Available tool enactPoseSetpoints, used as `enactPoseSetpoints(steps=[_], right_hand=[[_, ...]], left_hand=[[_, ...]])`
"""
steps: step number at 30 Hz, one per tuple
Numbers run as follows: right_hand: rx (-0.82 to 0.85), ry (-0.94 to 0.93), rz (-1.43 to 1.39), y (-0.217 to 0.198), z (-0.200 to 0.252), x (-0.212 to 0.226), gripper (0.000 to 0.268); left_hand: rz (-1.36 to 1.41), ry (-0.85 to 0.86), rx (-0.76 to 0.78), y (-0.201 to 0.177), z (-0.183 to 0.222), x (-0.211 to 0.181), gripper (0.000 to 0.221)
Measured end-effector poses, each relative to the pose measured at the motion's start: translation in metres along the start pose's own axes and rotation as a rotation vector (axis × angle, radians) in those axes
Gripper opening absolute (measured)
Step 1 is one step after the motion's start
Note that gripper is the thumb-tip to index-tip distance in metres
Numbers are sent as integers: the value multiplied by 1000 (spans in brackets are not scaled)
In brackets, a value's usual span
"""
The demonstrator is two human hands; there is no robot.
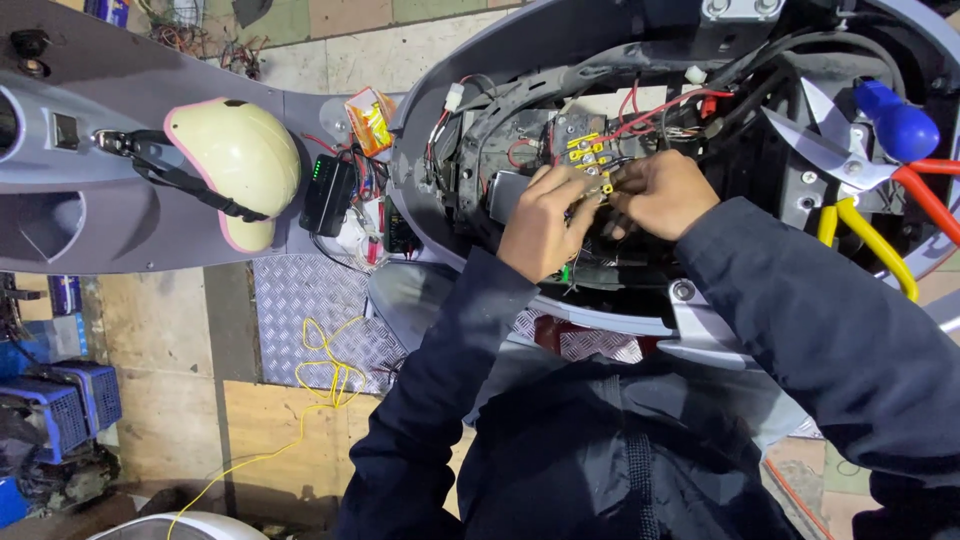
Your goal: Stripping electrical wires and connecting them to a terminal block inside a scooter's body.
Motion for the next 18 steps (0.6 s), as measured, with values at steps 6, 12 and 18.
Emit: enactPoseSetpoints(steps=[6,12,18], right_hand=[[-8,-11,10,0,-3,-5,36],[-11,-11,55,4,-8,-14,36],[-22,-23,98,-1,-14,-14,39]], left_hand=[[-103,12,-103,13,11,10,9],[39,115,-73,7,4,-20,11],[-195,-24,-130,15,15,18,18]])
Point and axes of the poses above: each hand's wrist, its own z-axis away from the middle knuckle, its own y-axis out of the palm, x = y × z, the point moved 9 cm from there along -z, towards the middle knuckle, and after that the axes turned 7 degrees about -y, right-handed, at the moved point
